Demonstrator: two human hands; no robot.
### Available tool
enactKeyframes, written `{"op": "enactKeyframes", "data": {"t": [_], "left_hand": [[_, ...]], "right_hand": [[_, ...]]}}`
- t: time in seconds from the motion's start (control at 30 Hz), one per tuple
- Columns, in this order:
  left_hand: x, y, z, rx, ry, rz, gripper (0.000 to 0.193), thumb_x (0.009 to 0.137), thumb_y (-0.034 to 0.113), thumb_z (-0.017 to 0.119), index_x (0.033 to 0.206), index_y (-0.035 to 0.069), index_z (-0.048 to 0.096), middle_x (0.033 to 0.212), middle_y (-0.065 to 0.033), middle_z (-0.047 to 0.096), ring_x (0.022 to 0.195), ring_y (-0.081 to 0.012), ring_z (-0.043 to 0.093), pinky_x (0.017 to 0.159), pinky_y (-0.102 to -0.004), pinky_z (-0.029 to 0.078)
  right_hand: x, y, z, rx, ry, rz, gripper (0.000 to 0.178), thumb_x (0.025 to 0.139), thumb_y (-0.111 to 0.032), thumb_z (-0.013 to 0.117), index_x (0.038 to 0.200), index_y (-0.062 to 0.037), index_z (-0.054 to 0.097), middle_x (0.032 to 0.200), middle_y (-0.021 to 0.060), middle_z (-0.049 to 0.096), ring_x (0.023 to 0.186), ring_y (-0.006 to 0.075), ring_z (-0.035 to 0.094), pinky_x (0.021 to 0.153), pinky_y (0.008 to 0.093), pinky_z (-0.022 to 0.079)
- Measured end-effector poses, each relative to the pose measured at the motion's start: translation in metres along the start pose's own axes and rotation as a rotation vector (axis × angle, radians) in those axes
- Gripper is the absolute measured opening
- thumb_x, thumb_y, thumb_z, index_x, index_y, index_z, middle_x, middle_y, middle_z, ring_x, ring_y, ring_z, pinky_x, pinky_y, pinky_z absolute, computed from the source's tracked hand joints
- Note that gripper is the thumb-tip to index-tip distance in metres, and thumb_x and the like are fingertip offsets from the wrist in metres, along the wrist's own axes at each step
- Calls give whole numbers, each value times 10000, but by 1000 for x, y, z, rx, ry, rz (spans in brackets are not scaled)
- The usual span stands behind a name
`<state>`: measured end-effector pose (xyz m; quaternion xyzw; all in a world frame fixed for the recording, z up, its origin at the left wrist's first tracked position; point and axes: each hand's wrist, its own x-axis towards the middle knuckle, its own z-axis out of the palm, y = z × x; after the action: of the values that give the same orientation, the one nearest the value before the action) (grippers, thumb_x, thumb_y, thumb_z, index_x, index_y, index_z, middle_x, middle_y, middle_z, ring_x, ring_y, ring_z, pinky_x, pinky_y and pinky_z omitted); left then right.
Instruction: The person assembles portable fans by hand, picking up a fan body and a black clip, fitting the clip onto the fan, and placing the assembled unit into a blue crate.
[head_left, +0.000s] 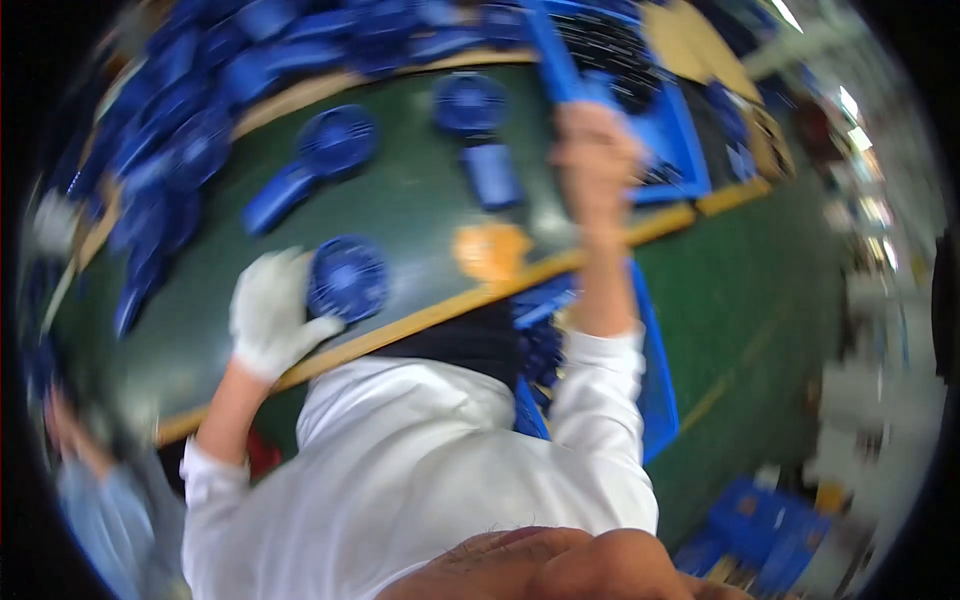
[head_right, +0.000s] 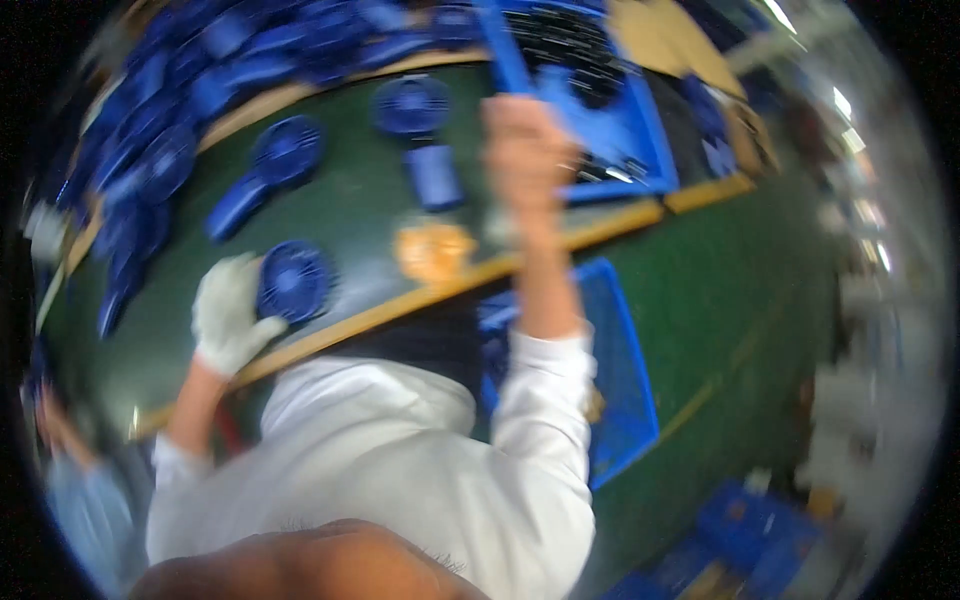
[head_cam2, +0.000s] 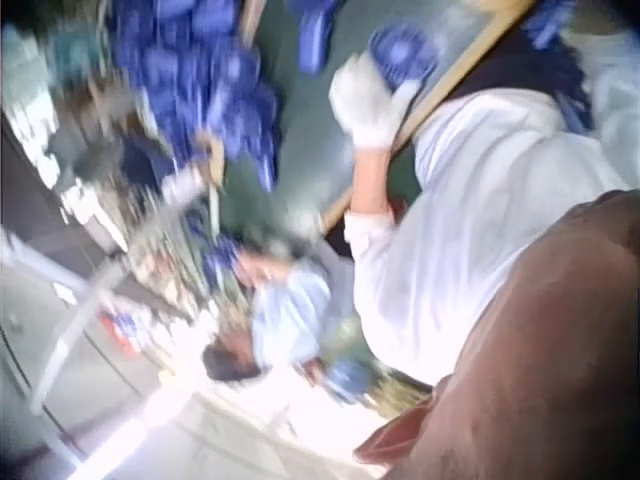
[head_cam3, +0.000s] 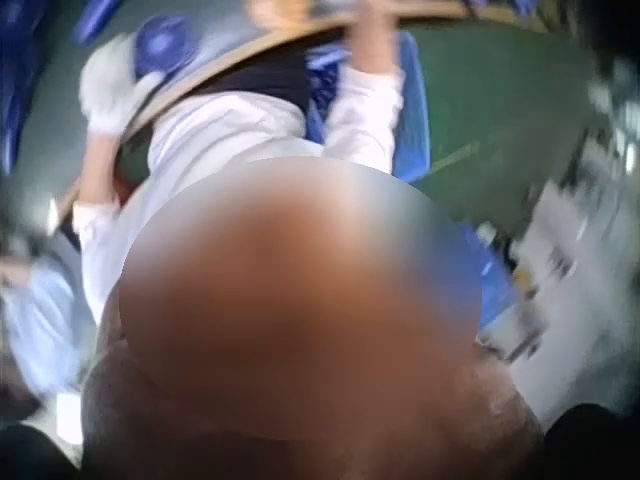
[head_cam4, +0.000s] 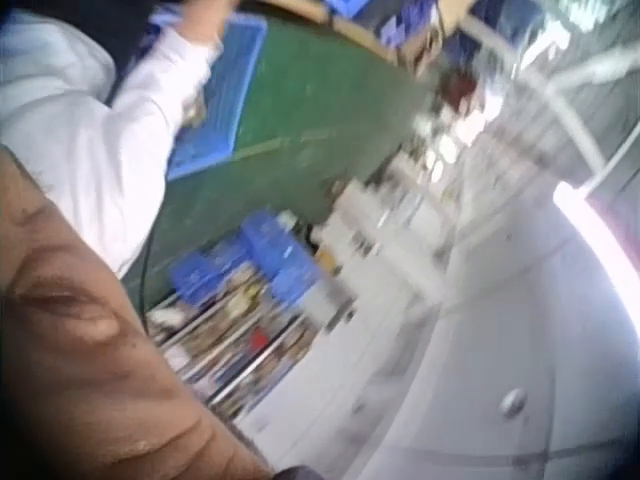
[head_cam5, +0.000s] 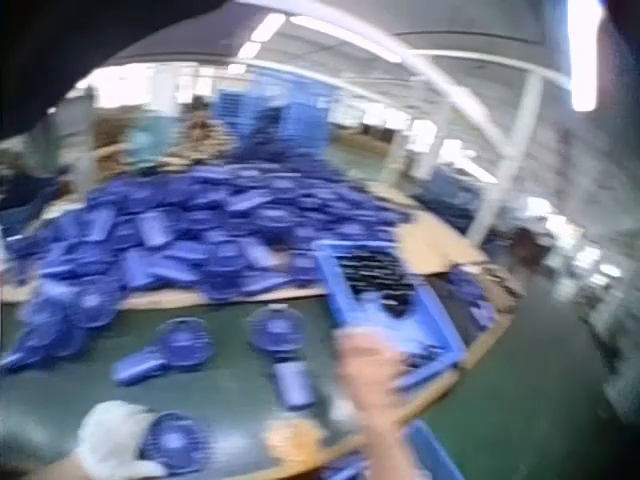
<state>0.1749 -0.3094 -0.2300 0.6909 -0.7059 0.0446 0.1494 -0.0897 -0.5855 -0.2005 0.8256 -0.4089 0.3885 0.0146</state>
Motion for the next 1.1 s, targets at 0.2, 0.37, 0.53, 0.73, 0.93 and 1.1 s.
{"op": "enactKeyframes", "data": {"t": [0.2,0.37,0.53,0.73,0.93,1.1], "left_hand": [[3,12,1,-101,226,166,505,543,343,833,855,32,585,855,-138,567,765,-330,557,654,-398,461],[6,25,-7,-149,104,-16,497,528,229,822,913,25,582,887,-142,582,801,-331,588,675,-401,490],[5,20,-5,-108,72,1,370,581,219,810,828,45,596,805,-121,603,734,-317,594,633,-402,489],[5,-13,14,-698,91,-568,303,891,238,583,733,-20,598,620,-70,588,509,-200,538,503,-349,421],[60,23,5,-1737,125,-649,349,879,204,664,1137,-14,581,1043,-104,659,920,-176,629,845,-320,501],[75,33,9,-1759,-101,-622,433,958,398,493,1043,-19,565,774,-87,606,583,-161,582,551,-278,485]], "right_hand": [[-54,-74,33,883,78,288,49,805,-8,625,844,21,624,764,133,585,664,264,570,594,335,445],[-75,-96,40,992,25,226,78,852,47,594,920,57,629,875,69,584,586,95,552,500,227,430],[-74,-117,27,902,40,119,67,817,17,650,879,36,635,849,109,593,678,216,580,584,300,457],[-70,-129,34,929,123,44,79,800,-31,679,839,24,638,837,116,596,686,234,591,591,321,472],[-51,-121,43,610,145,-123,86,752,7,675,808,8,609,850,136,583,769,291,583,648,375,484],[-45,-128,51,455,311,-228,240,675,70,718,886,1,627,925,112,592,675,238,551,559,326,458]]}}
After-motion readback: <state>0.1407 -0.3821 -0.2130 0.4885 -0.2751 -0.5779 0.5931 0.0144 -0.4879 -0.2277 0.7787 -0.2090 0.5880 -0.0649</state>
